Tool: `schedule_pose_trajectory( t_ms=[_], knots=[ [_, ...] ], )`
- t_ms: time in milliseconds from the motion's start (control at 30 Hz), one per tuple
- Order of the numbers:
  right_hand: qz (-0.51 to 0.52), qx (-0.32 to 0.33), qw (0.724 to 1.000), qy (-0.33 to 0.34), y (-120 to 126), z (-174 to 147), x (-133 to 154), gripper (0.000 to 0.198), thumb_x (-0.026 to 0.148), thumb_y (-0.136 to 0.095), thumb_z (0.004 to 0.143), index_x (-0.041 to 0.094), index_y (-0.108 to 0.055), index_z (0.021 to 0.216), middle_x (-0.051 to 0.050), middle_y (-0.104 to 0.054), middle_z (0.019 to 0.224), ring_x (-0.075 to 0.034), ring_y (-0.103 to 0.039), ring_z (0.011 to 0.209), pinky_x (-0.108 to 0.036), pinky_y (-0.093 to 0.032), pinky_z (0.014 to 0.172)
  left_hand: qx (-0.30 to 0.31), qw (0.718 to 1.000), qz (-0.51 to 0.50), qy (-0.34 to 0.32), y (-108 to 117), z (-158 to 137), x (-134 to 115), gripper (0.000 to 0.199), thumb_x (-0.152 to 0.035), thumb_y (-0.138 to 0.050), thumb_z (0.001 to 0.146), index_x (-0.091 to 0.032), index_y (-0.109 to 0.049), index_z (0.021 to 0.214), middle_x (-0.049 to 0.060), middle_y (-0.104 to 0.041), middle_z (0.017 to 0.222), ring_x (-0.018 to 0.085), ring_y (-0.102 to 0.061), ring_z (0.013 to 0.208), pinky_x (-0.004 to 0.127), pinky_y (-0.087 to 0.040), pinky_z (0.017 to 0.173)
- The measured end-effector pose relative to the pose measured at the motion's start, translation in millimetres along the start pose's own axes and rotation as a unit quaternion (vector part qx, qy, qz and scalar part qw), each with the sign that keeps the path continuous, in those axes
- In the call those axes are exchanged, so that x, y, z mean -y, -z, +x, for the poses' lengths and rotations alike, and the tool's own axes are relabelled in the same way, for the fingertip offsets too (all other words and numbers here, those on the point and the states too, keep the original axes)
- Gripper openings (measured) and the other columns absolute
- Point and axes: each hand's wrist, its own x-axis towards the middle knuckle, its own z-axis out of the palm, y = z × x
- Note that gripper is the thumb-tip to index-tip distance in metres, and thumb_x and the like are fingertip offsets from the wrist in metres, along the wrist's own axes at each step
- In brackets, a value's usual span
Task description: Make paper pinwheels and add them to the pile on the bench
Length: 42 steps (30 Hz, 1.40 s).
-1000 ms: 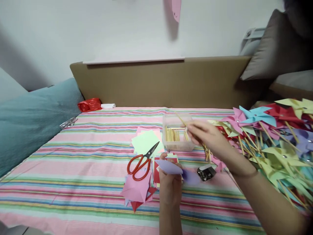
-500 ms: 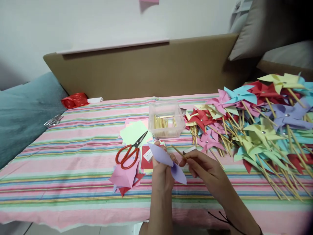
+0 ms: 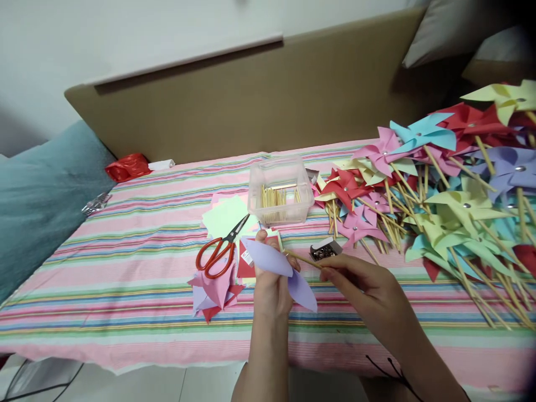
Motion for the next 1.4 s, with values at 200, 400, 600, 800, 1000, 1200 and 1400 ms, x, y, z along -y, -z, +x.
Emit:
schedule_pose_trajectory(
  t_ms=[200,400,600,800,1000,1200,1400],
  knots=[
    [0.003,0.0,1.0,0.02,0.5,0.4,-2.9,0.015,0.025,-0.057,0.089,0.024,-0.072,0.092,0.0,-0.068,0.074,-0.014,-0.063,0.069,-0.022,-0.049,0.059,0.015,1.0,0.019,-0.008,5.1,3.4,0.0,0.073,-0.019,-0.091,0.046,-0.034,-0.057,0.109,-0.009,-0.054,0.073,0.002,-0.05,0.047,0.013,-0.043,0.048],
    [-0.015,-0.029,0.998,0.051,-0.7,1.0,-1.7,0.013,0.023,-0.061,0.087,0.026,-0.073,0.093,-0.001,-0.07,0.08,-0.015,-0.062,0.07,-0.024,-0.049,0.06,0.016,1.0,0.024,-0.012,5.0,4.6,-0.1,0.071,-0.018,-0.091,0.047,-0.034,-0.057,0.107,-0.008,-0.054,0.073,0.003,-0.051,0.048,0.014,-0.043,0.048],
    [-0.029,-0.05,0.996,0.07,1.3,0.1,-1.3,0.015,0.02,-0.062,0.087,0.028,-0.073,0.094,0.0,-0.073,0.086,-0.015,-0.066,0.076,-0.023,-0.052,0.064,0.024,0.999,0.042,-0.012,7.4,6.4,-0.3,0.071,-0.019,-0.089,0.05,-0.034,-0.055,0.11,-0.009,-0.053,0.072,0.004,-0.051,0.048,0.017,-0.042,0.049],
    [-0.022,-0.043,0.997,0.053,0.6,-0.5,-1.9,0.015,0.021,-0.06,0.088,0.027,-0.073,0.093,0.001,-0.074,0.082,-0.013,-0.068,0.076,-0.019,-0.053,0.065,0.019,0.999,0.04,-0.009,4.8,4.3,-1.4,0.071,-0.018,-0.09,0.049,-0.034,-0.055,0.11,-0.009,-0.051,0.074,0.003,-0.051,0.049,0.016,-0.043,0.051],
    [-0.018,-0.038,0.998,0.054,-1.1,-0.1,-1.1,0.015,0.022,-0.058,0.088,0.025,-0.073,0.092,0.0,-0.073,0.08,-0.015,-0.069,0.075,-0.022,-0.054,0.063,0.013,0.999,0.039,-0.012,1.4,1.6,-2.1,0.067,-0.019,-0.089,0.052,-0.033,-0.055,0.108,-0.009,-0.051,0.075,0.002,-0.05,0.051,0.015,-0.043,0.053],
    [-0.03,-0.05,0.996,0.069,-2.4,-0.4,-1.6,0.015,0.02,-0.062,0.087,0.028,-0.073,0.094,0.0,-0.073,0.085,-0.015,-0.066,0.075,-0.023,-0.053,0.063,0.02,0.999,0.046,-0.018,6.1,6.3,-1.7,0.065,-0.022,-0.09,0.05,-0.032,-0.055,0.104,-0.009,-0.05,0.072,0.003,-0.05,0.049,0.017,-0.043,0.051],
    [-0.051,-0.052,0.99,0.121,3.3,-2.7,-1.4,0.022,0.013,-0.063,0.085,0.029,-0.073,0.098,0.001,-0.073,0.089,-0.015,-0.067,0.08,-0.024,-0.053,0.07,0.058,0.997,0.046,-0.031,7.1,7.5,-4.0,0.055,-0.024,-0.089,0.053,-0.028,-0.052,0.094,-0.01,-0.05,0.066,0.004,-0.052,0.048,0.017,-0.045,0.05]
  ],
)
